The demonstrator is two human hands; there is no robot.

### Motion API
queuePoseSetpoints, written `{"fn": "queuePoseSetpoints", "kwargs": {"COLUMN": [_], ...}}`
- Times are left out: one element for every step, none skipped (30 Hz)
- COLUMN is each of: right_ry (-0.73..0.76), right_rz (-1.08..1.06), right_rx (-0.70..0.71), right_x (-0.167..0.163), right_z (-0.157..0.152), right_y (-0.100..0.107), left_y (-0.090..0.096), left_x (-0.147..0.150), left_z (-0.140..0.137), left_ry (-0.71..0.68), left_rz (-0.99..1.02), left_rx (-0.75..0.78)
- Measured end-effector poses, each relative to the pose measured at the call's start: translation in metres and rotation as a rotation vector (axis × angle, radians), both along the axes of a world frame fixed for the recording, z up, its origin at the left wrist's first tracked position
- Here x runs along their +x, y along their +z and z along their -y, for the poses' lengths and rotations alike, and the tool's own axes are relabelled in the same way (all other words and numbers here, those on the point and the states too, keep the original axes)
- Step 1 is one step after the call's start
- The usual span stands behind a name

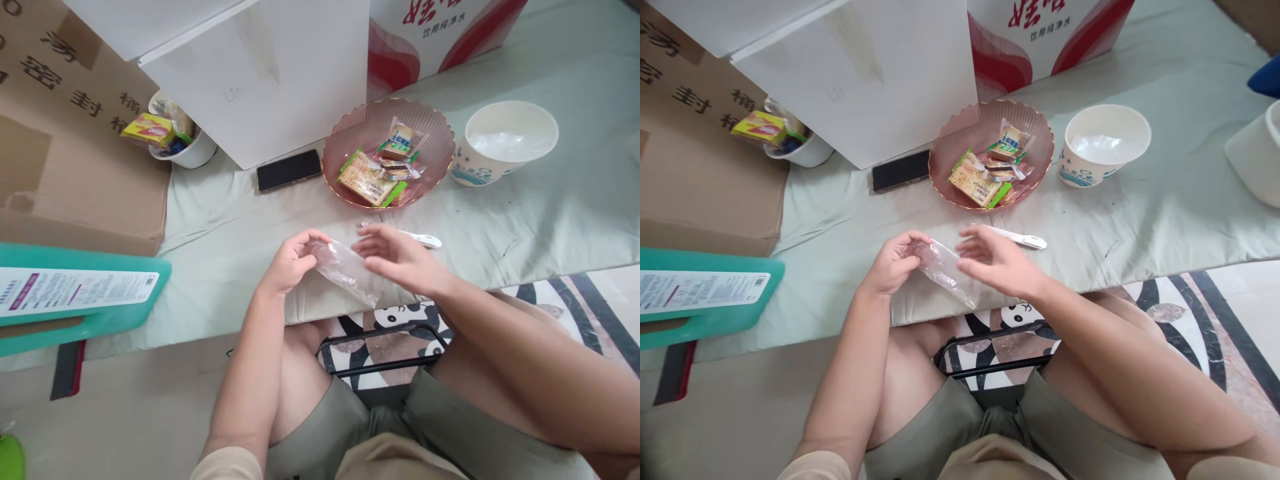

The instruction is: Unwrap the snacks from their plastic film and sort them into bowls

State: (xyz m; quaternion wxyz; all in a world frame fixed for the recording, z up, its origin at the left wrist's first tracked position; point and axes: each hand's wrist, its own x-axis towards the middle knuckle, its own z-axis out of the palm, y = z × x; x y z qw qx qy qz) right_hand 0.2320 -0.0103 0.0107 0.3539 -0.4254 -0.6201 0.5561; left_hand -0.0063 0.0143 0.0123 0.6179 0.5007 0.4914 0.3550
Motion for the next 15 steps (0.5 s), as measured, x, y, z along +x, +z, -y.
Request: {"fn": "queuePoseSetpoints", "kwargs": {"right_ry": [0.075, 0.129, 0.155, 0.152, 0.131, 0.101, 0.076, 0.057, 0.039, 0.022, 0.007, -0.004, -0.005, 0.006, 0.025], "right_rz": [0.062, 0.150, 0.235, 0.292, 0.310, 0.299, 0.281, 0.269, 0.267, 0.274, 0.287, 0.298, 0.298, 0.279, 0.244], "right_rx": [-0.032, -0.048, -0.053, -0.054, -0.055, -0.056, -0.056, -0.054, -0.050, -0.043, -0.036, -0.029, -0.021, -0.008, 0.008], "right_x": [-0.002, -0.004, -0.006, -0.007, -0.007, -0.006, -0.005, -0.003, -0.001, 0.001, 0.003, 0.004, 0.004, 0.005, 0.005], "right_z": [0.000, -0.001, -0.002, -0.002, -0.003, -0.004, -0.005, -0.005, -0.006, -0.006, -0.006, -0.006, -0.006, -0.005, -0.004], "right_y": [0.001, 0.002, 0.003, 0.003, 0.004, 0.004, 0.004, 0.003, 0.002, 0.001, 0.000, -0.001, -0.001, -0.001, 0.000], "left_y": [-0.001, -0.002, -0.003, -0.004, -0.005, -0.005, -0.006, -0.006, -0.005, -0.003, -0.001, 0.002, 0.005, 0.008, 0.010], "left_x": [0.002, 0.004, 0.004, 0.004, 0.003, 0.001, -0.001, -0.002, -0.003, -0.001, 0.002, 0.008, 0.015, 0.023, 0.031], "left_z": [0.000, -0.001, -0.003, -0.005, -0.009, -0.012, -0.014, -0.015, -0.015, -0.013, -0.009, -0.003, 0.003, 0.009, 0.015], "left_ry": [-0.008, 0.015, 0.066, 0.133, 0.201, 0.260, 0.311, 0.366, 0.431, 0.504, 0.564, 0.586, 0.565, 0.479, 0.351], "left_rz": [-0.018, -0.036, -0.049, -0.057, -0.059, -0.054, -0.050, -0.056, -0.082, -0.130, -0.200, -0.284, -0.366, -0.430, -0.464], "left_rx": [0.025, 0.055, 0.088, 0.118, 0.135, 0.139, 0.142, 0.158, 0.202, 0.278, 0.383, 0.499, 0.603, 0.678, 0.703]}}
